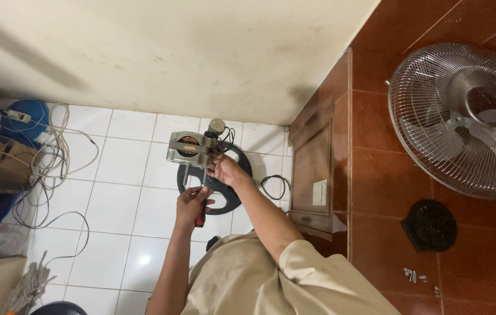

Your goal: The person uses a screwdriver to tighten screws on a disassembled electrical motor mounted on a stand. They repeatedly adjust the motor's position and tighten different screws while handling small metal parts on a tiled counter.

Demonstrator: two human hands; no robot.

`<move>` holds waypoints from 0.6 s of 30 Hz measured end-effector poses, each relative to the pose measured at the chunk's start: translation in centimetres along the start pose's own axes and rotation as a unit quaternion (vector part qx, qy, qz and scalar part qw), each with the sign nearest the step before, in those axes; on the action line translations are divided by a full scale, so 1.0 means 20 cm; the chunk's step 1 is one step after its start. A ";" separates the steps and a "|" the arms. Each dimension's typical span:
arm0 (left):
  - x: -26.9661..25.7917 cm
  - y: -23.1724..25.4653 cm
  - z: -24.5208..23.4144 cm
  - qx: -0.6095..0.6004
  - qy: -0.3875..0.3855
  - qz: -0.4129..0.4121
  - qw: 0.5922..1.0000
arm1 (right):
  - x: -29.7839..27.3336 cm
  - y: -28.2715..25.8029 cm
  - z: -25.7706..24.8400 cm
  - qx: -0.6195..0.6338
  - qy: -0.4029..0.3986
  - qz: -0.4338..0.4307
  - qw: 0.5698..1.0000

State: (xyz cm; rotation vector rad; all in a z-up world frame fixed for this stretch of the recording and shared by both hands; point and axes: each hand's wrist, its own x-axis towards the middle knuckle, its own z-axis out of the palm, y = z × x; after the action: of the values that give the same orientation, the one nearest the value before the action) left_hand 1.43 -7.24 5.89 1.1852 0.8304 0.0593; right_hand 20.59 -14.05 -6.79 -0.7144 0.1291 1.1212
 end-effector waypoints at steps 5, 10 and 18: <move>-0.01 -0.04 0.00 -0.012 -0.018 -0.026 0.999 | -0.02 0.01 0.04 -0.004 0.036 -0.001 0.999; -0.03 -0.06 0.01 0.011 -0.024 -0.004 1.000 | -0.03 0.00 0.03 -0.019 0.025 -0.009 0.999; -0.05 -0.04 0.04 0.027 0.015 0.023 0.999 | 0.00 0.00 -0.01 0.009 -0.053 -0.023 0.998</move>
State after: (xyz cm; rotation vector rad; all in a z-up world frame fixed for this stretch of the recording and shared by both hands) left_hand 0.82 -8.59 5.93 1.2570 0.8361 0.0930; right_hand 20.59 -14.23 -6.97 -0.6376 0.0336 1.1107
